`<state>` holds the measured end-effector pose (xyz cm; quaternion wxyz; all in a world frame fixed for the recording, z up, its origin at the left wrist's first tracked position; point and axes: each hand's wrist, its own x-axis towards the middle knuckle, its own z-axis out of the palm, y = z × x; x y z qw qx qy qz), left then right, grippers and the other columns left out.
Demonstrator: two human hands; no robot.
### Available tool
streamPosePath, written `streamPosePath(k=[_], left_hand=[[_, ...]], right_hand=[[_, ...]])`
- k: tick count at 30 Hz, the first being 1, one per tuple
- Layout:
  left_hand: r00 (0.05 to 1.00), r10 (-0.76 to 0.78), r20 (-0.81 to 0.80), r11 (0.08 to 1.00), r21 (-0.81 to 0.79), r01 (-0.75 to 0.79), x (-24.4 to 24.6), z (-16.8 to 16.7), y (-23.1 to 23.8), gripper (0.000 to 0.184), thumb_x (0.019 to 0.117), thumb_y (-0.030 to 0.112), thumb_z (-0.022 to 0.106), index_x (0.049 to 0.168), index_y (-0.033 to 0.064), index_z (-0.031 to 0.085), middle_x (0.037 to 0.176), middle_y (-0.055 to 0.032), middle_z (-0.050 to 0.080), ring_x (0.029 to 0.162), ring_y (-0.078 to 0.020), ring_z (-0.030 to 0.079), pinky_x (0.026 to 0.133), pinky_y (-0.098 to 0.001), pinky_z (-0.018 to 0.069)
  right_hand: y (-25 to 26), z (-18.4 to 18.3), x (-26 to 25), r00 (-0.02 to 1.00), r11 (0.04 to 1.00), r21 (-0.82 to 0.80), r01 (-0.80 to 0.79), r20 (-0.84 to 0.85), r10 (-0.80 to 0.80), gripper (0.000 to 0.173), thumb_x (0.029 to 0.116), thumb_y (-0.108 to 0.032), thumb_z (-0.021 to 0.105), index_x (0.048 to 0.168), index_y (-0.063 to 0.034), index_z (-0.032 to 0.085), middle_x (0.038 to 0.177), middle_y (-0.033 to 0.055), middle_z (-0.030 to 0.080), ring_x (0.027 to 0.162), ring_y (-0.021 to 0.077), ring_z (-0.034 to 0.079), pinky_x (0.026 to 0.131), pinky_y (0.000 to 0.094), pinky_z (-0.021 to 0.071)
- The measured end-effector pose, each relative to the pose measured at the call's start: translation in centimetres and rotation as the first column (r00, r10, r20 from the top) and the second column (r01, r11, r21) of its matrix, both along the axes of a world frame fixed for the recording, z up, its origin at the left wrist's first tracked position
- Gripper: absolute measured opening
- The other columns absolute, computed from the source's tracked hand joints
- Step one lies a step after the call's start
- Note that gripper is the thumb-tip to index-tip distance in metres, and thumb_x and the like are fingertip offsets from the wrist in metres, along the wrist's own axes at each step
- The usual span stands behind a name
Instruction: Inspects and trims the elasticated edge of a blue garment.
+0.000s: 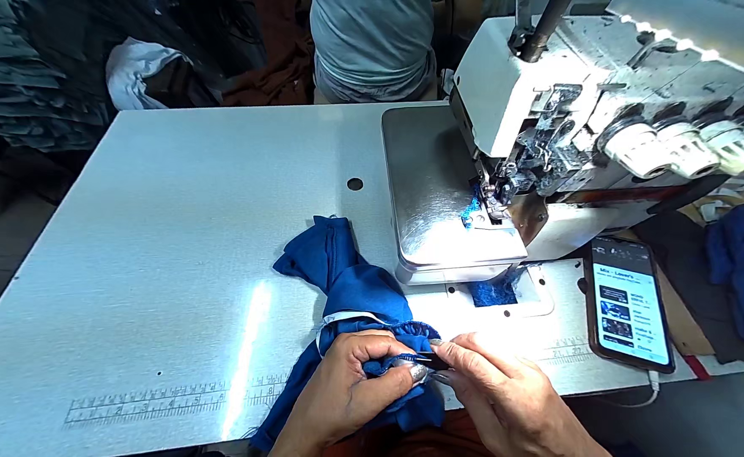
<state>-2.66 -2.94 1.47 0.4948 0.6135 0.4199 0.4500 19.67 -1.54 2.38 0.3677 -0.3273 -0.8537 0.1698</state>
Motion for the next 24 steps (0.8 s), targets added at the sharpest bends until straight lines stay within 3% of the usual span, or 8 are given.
streamPosePath(k=[10, 14, 17, 19, 22, 24], left_hand=[[0.994, -0.083, -0.064, 0.996, 0.026, 0.085, 0.1, 0.3, 0.4, 0.023, 0.0939, 0.023, 0.067, 0.079, 0.0060, 0.074, 0.081, 0.0050, 0.070, 0.085, 0.0054, 0.063, 0.077, -0.0117, 0.0506], [0.996, -0.083, -0.036, 0.996, -0.017, 0.083, 0.5, 0.4, 0.6, 0.019, 0.0954, 0.022, 0.067, 0.086, 0.0078, 0.076, 0.085, 0.0066, 0.072, 0.083, 0.0061, 0.064, 0.076, -0.0119, 0.0530], [0.996, -0.075, 0.058, 0.995, -0.063, 0.078, 1.3, 0.6, 1.1, 0.015, 0.0931, 0.019, 0.071, 0.098, 0.0064, 0.077, 0.091, 0.0048, 0.075, 0.085, 0.0018, 0.068, 0.078, -0.0154, 0.0566], [0.991, -0.056, 0.125, 0.993, -0.093, 0.068, 1.9, 0.5, 1.4, 0.015, 0.0909, 0.017, 0.074, 0.102, 0.0071, 0.072, 0.090, 0.0045, 0.072, 0.083, -0.0009, 0.067, 0.077, -0.0165, 0.0554], [0.990, -0.035, 0.138, 0.997, -0.063, 0.044, 2.5, 0.4, 1.5, 0.011, 0.0917, 0.015, 0.071, 0.098, 0.0069, 0.075, 0.090, 0.0037, 0.074, 0.086, -0.0018, 0.068, 0.080, -0.0190, 0.0570], [0.994, -0.033, 0.101, 0.998, -0.041, 0.038, 2.8, 0.7, 1.7, 0.009, 0.0910, 0.012, 0.072, 0.096, 0.0051, 0.076, 0.091, 0.0032, 0.076, 0.088, -0.0019, 0.071, 0.083, -0.0209, 0.0593]], right_hand=[[-0.2, -0.7, 0.3, 0.996, 0.996, -0.032, -0.080, -0.053, 0.079, 0.023, 0.1042, -0.006, 0.052, 0.120, -0.0012, 0.068, 0.099, 0.0131, 0.069, 0.090, 0.0136, 0.067, 0.083, 0.0190, 0.0538], [-0.4, -1.5, 0.4, 0.971, 0.979, -0.178, -0.096, -0.232, 0.053, 0.021, 0.1046, -0.009, 0.054, 0.119, -0.0002, 0.066, 0.102, 0.0114, 0.069, 0.097, 0.0084, 0.067, 0.089, 0.0180, 0.0542], [-0.2, -1.6, 0.8, 0.952, 0.974, -0.221, -0.049, -0.305, -0.021, 0.020, 0.1045, -0.010, 0.055, 0.116, 0.0004, 0.067, 0.105, 0.0083, 0.072, 0.100, 0.0039, 0.067, 0.091, 0.0172, 0.0545], [0.1, -1.6, 1.3, 0.950, 0.977, -0.213, 0.007, -0.303, -0.073, 0.019, 0.1039, -0.011, 0.056, 0.113, 0.0003, 0.069, 0.104, 0.0075, 0.072, 0.099, 0.0034, 0.068, 0.090, 0.0168, 0.0549], [0.2, -1.2, 2.2, 0.959, 0.976, -0.204, 0.076, -0.252, -0.128, 0.020, 0.1012, -0.016, 0.061, 0.110, -0.0007, 0.070, 0.098, 0.0068, 0.072, 0.091, 0.0010, 0.067, 0.083, 0.0135, 0.0544], [0.2, 0.2, 2.7, 0.957, 0.972, -0.204, 0.120, -0.235, -0.167, 0.031, 0.0954, -0.023, 0.070, 0.113, 0.0020, 0.069, 0.095, 0.0090, 0.070, 0.082, 0.0005, 0.062, 0.074, 0.0121, 0.0514]])
